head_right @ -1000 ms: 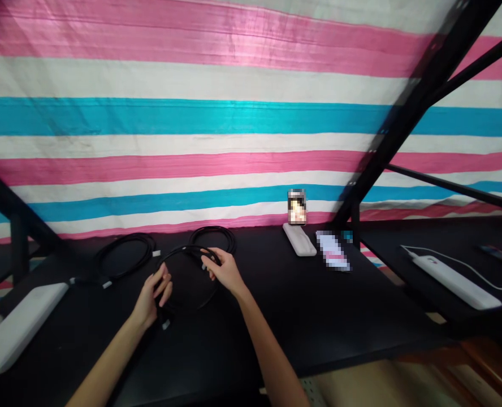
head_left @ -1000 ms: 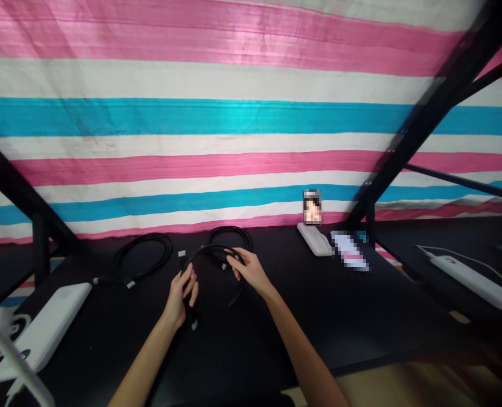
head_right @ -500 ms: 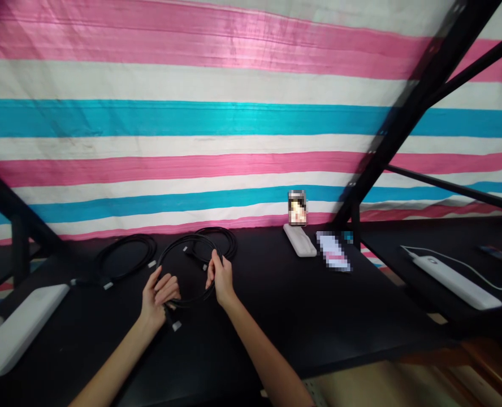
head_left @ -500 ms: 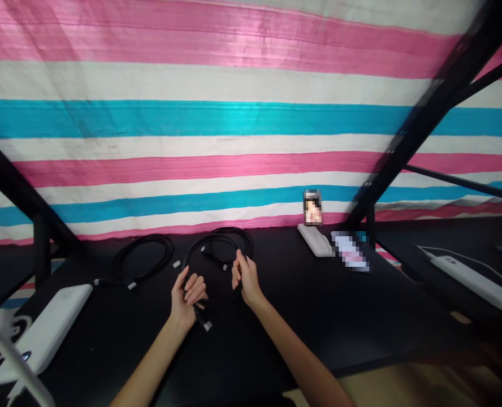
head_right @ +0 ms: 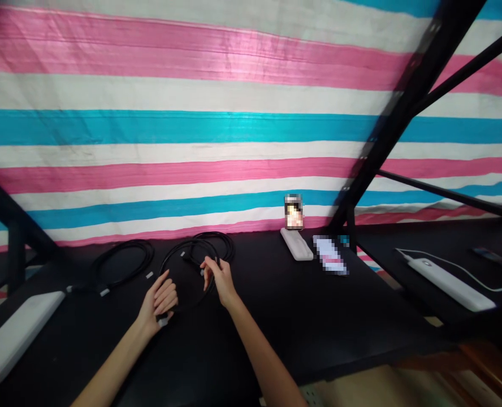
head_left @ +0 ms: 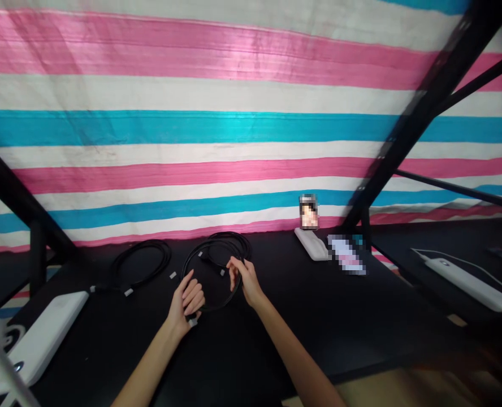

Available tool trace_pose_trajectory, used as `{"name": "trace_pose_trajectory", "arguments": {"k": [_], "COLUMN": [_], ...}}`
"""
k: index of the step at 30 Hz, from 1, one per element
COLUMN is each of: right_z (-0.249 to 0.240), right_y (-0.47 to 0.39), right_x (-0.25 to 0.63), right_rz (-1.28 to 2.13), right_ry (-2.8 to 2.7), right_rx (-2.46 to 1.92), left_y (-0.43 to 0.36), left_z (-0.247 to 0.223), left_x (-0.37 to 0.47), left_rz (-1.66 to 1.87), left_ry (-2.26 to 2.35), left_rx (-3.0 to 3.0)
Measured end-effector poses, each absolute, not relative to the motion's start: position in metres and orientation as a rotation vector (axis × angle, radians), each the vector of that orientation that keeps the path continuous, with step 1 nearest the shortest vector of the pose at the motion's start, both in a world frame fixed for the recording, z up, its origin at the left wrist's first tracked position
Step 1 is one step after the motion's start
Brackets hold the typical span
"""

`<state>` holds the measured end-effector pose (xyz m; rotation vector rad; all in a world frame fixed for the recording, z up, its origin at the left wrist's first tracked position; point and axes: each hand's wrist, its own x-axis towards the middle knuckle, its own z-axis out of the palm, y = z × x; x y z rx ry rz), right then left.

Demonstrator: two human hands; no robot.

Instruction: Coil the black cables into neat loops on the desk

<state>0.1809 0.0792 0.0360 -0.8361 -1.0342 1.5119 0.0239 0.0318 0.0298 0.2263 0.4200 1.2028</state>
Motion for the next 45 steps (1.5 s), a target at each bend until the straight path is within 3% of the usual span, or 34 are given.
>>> {"name": "trace_pose_trajectory", "arguments": {"k": [5,12,24,30,45], "right_z": [0.038,0.035,0.03,0.034,0.032], "right_y": [0.085,0.087,0.091,0.089,0.092], "right_x": [0.192,0.197,0.195,0.199,0.197], "right_rz": [1.48,1.189,1.215,1.298,1.227], "right_ry": [-1.105,-1.351,-1.333,-1.287,-1.354], "right_rx": [-0.92,-1.099,-1.068,-1.095,-1.092], "left_y": [0.032,0.031,0.033,0.032,0.031], "left_z": [0.032,0.031,0.034,0.04,0.033], "left_x": [0.012,0.005,0.02,0.018,0.015], "left_rz": [1.045,0.763,1.213,1.212,0.996], "left_ry": [0.406,0.517,0.962,1.032,0.71], "left_rx": [0.321,0.473,0.755,0.862,0.779]}}
